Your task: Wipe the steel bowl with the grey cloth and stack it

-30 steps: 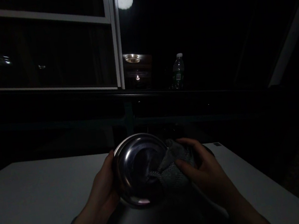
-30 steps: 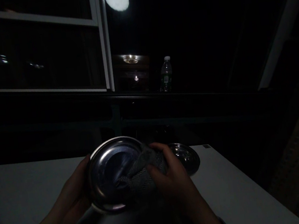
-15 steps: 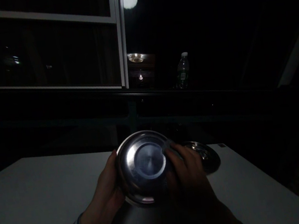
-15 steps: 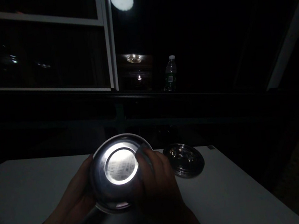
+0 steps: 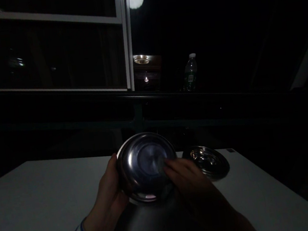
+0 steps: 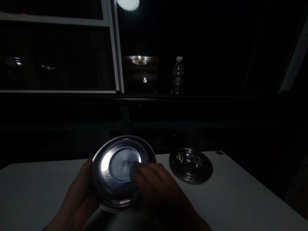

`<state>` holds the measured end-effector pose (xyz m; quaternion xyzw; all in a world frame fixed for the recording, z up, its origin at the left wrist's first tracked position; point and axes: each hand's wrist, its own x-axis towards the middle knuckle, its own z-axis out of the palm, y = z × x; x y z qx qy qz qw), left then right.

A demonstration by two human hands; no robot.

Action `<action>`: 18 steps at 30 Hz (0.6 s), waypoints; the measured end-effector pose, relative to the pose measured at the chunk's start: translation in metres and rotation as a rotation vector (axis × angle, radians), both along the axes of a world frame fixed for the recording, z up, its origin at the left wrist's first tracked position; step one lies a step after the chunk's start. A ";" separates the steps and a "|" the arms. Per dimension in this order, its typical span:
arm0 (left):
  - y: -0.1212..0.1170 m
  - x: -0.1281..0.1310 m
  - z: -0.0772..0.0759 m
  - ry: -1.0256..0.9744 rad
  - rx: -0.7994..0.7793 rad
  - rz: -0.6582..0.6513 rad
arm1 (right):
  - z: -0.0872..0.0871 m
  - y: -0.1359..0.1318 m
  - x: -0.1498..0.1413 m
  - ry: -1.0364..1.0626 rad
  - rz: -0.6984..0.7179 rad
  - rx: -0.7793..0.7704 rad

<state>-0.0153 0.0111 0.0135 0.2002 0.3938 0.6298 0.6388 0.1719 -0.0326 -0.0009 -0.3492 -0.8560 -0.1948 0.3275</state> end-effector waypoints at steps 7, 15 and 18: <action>-0.001 0.001 0.002 0.022 0.009 0.035 | -0.007 0.008 -0.005 0.060 -0.071 0.077; 0.000 0.002 0.002 0.024 -0.036 0.066 | -0.012 0.009 -0.008 0.057 -0.004 0.046; -0.001 0.001 0.003 0.048 -0.049 0.042 | -0.011 0.008 -0.007 0.092 -0.042 0.049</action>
